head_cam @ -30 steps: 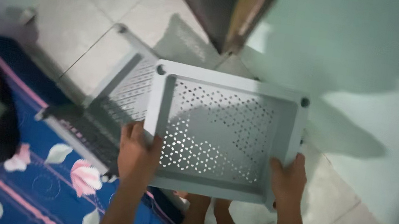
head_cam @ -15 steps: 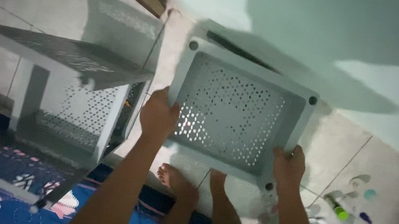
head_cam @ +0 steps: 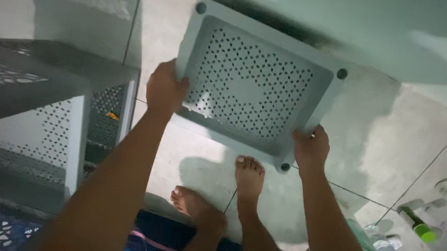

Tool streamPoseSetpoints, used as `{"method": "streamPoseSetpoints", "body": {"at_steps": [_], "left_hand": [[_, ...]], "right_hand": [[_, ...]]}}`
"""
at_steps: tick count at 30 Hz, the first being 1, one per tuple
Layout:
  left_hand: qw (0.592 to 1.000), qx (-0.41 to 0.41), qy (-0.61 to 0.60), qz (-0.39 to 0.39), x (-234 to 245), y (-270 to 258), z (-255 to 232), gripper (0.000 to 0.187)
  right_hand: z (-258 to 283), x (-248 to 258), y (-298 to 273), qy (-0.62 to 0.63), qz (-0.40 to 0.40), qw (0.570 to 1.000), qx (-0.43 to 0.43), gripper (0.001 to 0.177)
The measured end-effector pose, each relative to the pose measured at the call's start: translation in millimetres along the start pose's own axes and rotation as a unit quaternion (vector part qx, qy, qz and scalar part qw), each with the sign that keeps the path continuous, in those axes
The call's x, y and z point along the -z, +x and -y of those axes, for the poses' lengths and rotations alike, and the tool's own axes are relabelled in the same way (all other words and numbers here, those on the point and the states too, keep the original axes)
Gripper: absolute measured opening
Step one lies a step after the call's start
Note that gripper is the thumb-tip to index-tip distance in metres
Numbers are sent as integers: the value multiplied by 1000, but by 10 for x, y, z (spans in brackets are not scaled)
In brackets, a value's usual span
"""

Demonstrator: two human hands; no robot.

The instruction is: The person assembles a white plastic storage basket by hand. They attach the side panels to the base, secure the corners with green plastic fasteners, and stack the completed basket on top of another identical unit.

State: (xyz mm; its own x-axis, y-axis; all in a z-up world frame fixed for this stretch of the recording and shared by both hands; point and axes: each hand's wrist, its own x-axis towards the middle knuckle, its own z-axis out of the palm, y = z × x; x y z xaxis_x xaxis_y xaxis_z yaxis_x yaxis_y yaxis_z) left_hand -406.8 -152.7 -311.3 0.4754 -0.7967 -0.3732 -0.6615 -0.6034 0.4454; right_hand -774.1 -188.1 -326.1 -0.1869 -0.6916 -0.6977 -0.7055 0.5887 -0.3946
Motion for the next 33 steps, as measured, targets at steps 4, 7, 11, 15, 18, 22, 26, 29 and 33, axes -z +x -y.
{"method": "streamPoseSetpoints", "body": {"at_steps": [4,7,11,15,18,22,26,29,33], "left_hand": [[999,36,-27,-14,-177,76,114,52],[999,45,-14,-6,-200,95,68,59],[997,70,-20,31,-111,103,-42,63],[996,71,-26,52,-37,93,-39,64],[994,28,-97,32,-79,70,29,71],[993,18,-106,39,-95,43,149,89],[992,12,-126,9,30,-199,131,96],[981,61,-181,37,215,-523,24,96],[968,4,-249,-20,536,-1140,-184,89]], "right_hand": [[-63,-118,55,28,7,999,-13,48],[-76,-166,42,9,-7,1000,21,56],[-64,-201,68,26,4,1000,3,65],[-65,-198,0,24,16,1000,-8,67],[-50,-161,-20,74,18,997,8,76],[48,-99,-85,33,30,999,-30,88],[164,76,-348,22,32,998,-50,95],[340,177,-563,-4,31,999,-17,95],[616,311,-909,-35,55,998,16,88]]}}
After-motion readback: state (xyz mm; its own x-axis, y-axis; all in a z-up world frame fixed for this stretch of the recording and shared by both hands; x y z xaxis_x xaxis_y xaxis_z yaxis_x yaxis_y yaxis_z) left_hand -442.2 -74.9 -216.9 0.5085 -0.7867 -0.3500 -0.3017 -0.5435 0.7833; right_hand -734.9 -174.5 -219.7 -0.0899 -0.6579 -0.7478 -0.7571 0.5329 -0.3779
